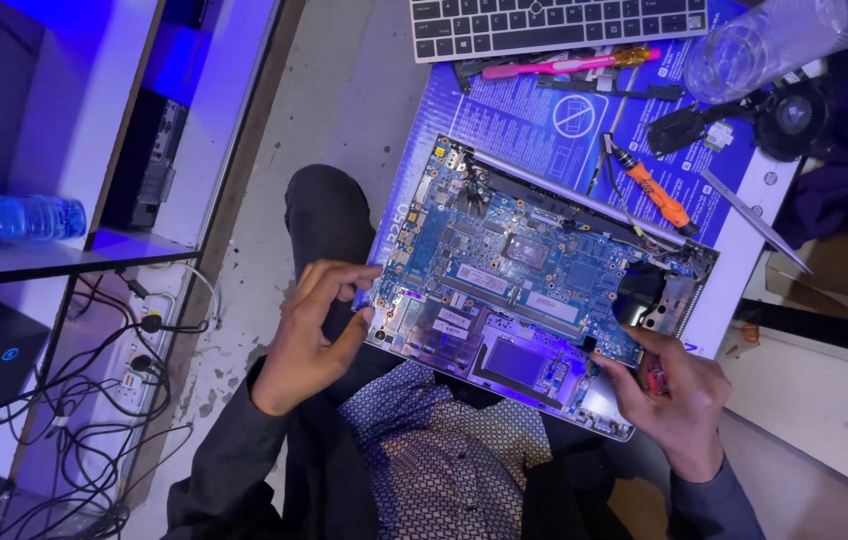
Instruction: Disassembling a laptop to remove the motherboard, involving prying the keyboard and disconnecting internal cables.
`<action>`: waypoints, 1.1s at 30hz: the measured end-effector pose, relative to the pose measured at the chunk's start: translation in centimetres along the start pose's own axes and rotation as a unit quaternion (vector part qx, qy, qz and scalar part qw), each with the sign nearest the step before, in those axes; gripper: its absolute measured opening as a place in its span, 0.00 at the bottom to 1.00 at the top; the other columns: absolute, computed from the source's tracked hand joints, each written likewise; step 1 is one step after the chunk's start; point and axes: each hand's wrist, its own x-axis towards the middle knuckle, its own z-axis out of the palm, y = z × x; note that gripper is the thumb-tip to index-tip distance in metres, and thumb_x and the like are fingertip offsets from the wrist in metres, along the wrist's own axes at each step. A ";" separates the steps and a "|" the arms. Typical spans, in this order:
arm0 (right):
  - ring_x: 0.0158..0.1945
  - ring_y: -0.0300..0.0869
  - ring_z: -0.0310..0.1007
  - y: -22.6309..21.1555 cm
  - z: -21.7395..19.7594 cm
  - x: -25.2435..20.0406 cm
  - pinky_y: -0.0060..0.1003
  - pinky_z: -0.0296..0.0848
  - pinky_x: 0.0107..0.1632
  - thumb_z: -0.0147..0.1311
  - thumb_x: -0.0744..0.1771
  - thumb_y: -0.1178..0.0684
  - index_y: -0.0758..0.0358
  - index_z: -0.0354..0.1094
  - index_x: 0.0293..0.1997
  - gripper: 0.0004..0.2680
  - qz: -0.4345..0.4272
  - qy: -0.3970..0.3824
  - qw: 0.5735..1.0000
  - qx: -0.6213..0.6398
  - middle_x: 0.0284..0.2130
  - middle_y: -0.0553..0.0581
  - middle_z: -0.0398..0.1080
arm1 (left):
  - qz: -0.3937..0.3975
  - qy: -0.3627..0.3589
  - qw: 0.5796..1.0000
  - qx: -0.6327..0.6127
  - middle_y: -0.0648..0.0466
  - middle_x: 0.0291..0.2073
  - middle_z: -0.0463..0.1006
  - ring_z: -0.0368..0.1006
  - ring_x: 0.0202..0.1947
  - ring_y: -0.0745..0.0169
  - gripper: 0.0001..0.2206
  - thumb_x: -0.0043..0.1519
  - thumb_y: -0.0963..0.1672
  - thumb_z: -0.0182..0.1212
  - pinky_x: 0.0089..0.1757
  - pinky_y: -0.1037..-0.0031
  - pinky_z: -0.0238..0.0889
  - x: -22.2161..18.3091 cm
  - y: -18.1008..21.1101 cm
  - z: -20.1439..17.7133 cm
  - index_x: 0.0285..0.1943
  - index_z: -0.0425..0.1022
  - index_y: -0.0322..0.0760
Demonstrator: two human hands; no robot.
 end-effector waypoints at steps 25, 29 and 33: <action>0.14 0.33 0.58 0.3 0.7 -0.3 0.29 0.60 0.21 0.68 0.62 0.47 0.71 0.76 0.44 0.15 -0.004 0.015 0.998 0.053 0.13 0.49 0.65 | 0.169 0.114 0.940 0.274 0.47 0.48 0.73 0.70 0.45 0.52 0.19 0.66 0.50 0.66 0.45 0.65 0.67 1.1 1.1 2.7 0.57 0.74 0.33; 0.14 0.33 0.58 0.5 0.8 -0.7 0.29 0.61 0.22 0.69 0.62 0.47 0.71 0.76 0.44 0.16 0.001 0.021 0.999 0.046 0.13 0.48 0.63 | 0.186 0.112 0.936 0.279 0.46 0.50 0.75 0.74 0.46 0.52 0.15 0.65 0.46 0.68 0.47 0.64 0.71 2.0 1.7 2.3 0.55 0.75 0.32; 0.14 0.32 0.57 0.5 1.1 -1.2 0.28 0.60 0.21 0.68 0.62 0.44 0.68 0.76 0.46 0.17 0.003 0.024 0.999 0.027 0.13 0.46 0.62 | 0.228 0.147 0.909 0.318 0.46 0.46 0.80 0.78 0.40 0.57 0.11 0.64 0.45 0.70 0.42 0.69 0.73 2.5 2.4 2.2 0.47 0.80 0.31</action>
